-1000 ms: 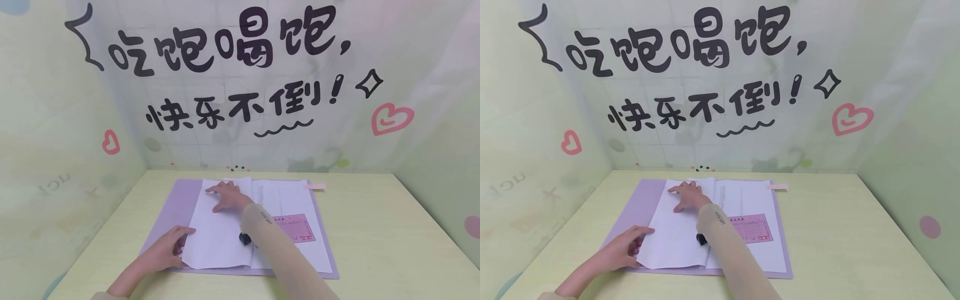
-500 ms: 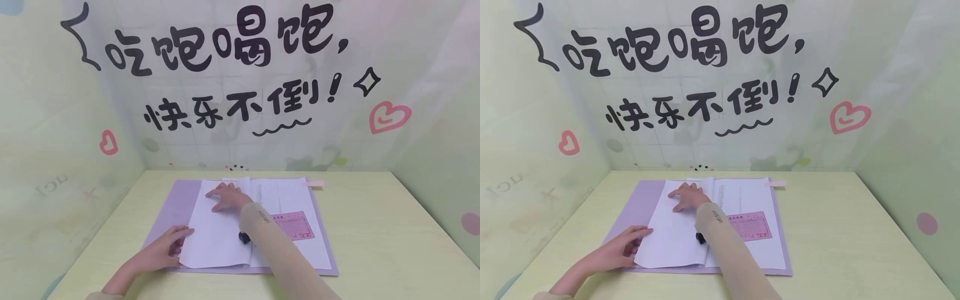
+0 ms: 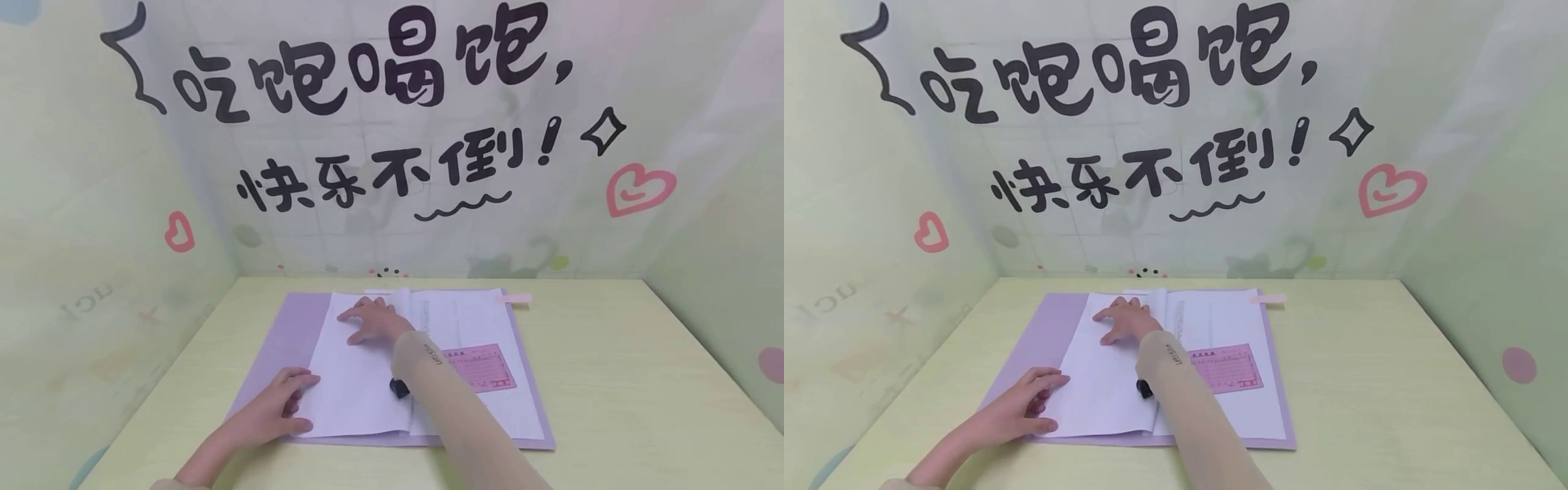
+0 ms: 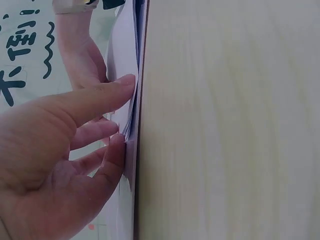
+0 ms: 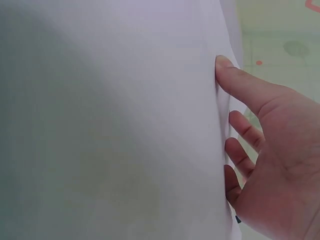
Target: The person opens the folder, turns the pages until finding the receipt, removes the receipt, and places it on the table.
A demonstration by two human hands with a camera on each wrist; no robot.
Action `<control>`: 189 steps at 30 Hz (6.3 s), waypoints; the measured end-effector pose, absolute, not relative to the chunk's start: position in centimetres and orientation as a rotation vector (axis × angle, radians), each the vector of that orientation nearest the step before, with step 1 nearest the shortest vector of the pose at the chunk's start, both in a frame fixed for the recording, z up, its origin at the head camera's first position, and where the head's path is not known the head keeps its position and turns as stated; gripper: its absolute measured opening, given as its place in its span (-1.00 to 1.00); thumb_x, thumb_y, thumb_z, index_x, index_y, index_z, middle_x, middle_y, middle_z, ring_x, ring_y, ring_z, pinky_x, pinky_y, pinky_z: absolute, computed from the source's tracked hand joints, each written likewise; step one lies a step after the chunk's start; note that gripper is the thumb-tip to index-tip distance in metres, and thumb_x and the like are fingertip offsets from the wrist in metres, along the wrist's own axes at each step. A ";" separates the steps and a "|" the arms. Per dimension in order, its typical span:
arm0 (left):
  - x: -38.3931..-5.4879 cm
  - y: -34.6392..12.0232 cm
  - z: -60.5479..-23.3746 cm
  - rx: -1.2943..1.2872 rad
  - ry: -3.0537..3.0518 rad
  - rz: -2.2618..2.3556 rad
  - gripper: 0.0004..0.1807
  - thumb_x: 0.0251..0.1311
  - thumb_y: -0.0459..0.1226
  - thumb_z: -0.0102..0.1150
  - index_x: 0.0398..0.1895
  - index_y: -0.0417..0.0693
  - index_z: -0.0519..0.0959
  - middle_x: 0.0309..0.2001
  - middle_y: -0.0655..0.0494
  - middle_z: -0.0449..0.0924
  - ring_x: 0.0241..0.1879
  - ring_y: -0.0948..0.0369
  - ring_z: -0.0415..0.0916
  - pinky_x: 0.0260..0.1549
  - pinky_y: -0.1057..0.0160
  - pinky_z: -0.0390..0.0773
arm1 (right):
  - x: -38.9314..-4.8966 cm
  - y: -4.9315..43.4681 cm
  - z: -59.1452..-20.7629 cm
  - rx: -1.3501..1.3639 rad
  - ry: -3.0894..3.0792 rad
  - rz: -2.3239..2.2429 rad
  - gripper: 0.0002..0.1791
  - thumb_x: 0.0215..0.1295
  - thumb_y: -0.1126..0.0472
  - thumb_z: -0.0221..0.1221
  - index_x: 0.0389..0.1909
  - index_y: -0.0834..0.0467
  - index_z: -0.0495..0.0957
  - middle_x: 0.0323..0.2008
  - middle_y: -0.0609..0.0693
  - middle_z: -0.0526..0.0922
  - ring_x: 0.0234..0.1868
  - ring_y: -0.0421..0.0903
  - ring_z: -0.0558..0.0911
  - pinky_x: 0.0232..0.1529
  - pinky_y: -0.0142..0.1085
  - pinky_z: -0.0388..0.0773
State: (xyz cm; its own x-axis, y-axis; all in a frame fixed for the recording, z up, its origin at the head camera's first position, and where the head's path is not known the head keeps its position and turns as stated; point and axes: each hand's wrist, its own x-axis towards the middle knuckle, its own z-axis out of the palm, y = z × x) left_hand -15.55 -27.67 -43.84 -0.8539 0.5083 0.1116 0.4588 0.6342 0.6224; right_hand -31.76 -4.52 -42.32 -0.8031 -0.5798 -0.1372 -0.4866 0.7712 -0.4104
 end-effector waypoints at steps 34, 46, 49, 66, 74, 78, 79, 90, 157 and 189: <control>-16.0 -27.3 -43.0 0.752 2.792 0.915 -0.27 0.01 -0.11 0.46 0.25 -0.24 0.49 0.30 -0.32 0.35 -0.24 0.49 0.36 -0.22 0.42 0.51 | -31.9 -4.4 -42.4 -0.798 2.708 -0.570 -0.40 0.25 -0.05 0.30 0.33 -0.32 0.42 0.38 -0.03 0.32 0.25 0.01 0.29 0.31 0.02 0.22; -16.0 -27.2 -42.8 0.747 2.820 0.861 -0.27 -0.02 -0.10 0.47 0.24 -0.22 0.51 0.26 -0.27 0.40 -0.23 0.47 0.36 -0.20 0.41 0.48 | -31.5 -4.5 -42.2 -0.781 2.709 -0.574 -0.40 0.26 -0.02 0.29 0.34 -0.29 0.43 0.38 -0.03 0.33 0.26 0.01 0.29 0.31 -0.01 0.22; -15.9 -27.2 -42.9 0.748 2.814 0.864 -0.27 -0.02 -0.10 0.46 0.24 -0.23 0.50 0.26 -0.28 0.40 -0.24 0.49 0.35 -0.21 0.41 0.47 | -31.4 -4.6 -42.0 -0.789 2.704 -0.552 -0.42 0.28 0.00 0.27 0.34 -0.27 0.43 0.38 -0.01 0.33 0.27 0.01 0.30 0.33 0.00 0.22; -15.8 -27.1 -43.0 0.719 2.792 0.903 -0.26 -0.02 -0.11 0.47 0.25 -0.23 0.50 0.27 -0.27 0.40 -0.26 0.50 0.33 -0.26 0.43 0.46 | -31.3 -0.3 -39.6 -0.882 2.624 -1.114 -0.53 0.39 0.19 0.19 0.30 0.11 0.47 0.30 0.03 0.53 0.28 0.07 0.53 0.30 -0.08 0.47; -15.8 -27.1 -42.9 0.748 2.788 0.925 -0.27 -0.01 -0.14 0.46 0.25 -0.27 0.48 0.26 -0.28 0.40 -0.30 0.50 0.31 -0.30 0.44 0.44 | -29.2 4.9 -38.3 -0.826 2.641 -1.238 -0.56 0.40 0.29 0.15 0.28 0.05 0.49 0.29 -0.02 0.54 0.23 0.07 0.57 0.24 -0.08 0.53; -15.8 -27.1 -42.7 0.747 2.779 0.926 -0.27 0.00 -0.14 0.46 0.25 -0.27 0.48 0.26 -0.29 0.39 -0.28 0.49 0.32 -0.29 0.44 0.45 | -28.0 7.2 -38.3 -0.748 2.672 -1.235 -0.58 0.40 0.28 0.15 0.25 0.03 0.51 0.26 -0.01 0.57 0.18 0.00 0.59 0.21 -0.08 0.55; -15.8 -27.1 -42.8 0.745 2.777 0.927 -0.27 0.00 -0.14 0.46 0.25 -0.28 0.48 0.27 -0.30 0.39 -0.25 0.48 0.34 -0.28 0.44 0.47 | -27.7 7.8 -38.4 -0.749 2.678 -1.231 -0.58 0.40 0.28 0.14 0.26 0.04 0.50 0.24 0.02 0.58 0.17 0.01 0.60 0.20 -0.08 0.55; -15.8 -27.0 -42.7 0.739 2.756 0.945 -0.25 -0.01 -0.15 0.47 0.25 -0.30 0.47 0.26 -0.32 0.37 -0.23 0.45 0.34 -0.28 0.44 0.50 | -24.9 14.2 -39.0 -0.789 2.766 -1.224 -0.55 0.36 0.36 0.14 0.26 0.19 0.46 0.08 0.21 0.64 0.04 0.06 0.64 0.07 -0.08 0.61; -15.9 -26.8 -42.7 0.754 2.776 0.896 -0.27 0.01 -0.17 0.46 0.25 -0.34 0.47 0.25 -0.32 0.38 -0.27 0.48 0.32 -0.29 0.44 0.47 | -20.0 21.8 -43.9 -0.431 2.889 -1.252 -0.54 0.15 0.42 0.31 0.10 0.16 0.56 -0.10 0.08 0.69 -0.24 -0.19 0.63 -0.25 -0.46 0.61; -15.9 -27.0 -42.8 0.776 2.785 0.917 -0.28 0.02 -0.16 0.45 0.24 -0.33 0.48 0.26 -0.32 0.38 -0.24 0.47 0.33 -0.28 0.44 0.49 | -19.9 34.5 -43.4 -0.277 2.979 -1.237 -0.54 0.26 0.32 0.26 0.19 0.30 0.50 0.09 0.34 0.57 -0.23 -0.58 0.49 -0.37 -0.44 0.57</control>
State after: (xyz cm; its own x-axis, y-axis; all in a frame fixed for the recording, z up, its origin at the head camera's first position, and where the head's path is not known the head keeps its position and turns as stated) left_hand -15.90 -26.98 -42.80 -0.8634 0.5015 0.0545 0.4359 0.6872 0.5812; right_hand -19.94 34.49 -43.40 -0.9809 -0.1204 0.1529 -0.1933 0.6940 -0.6935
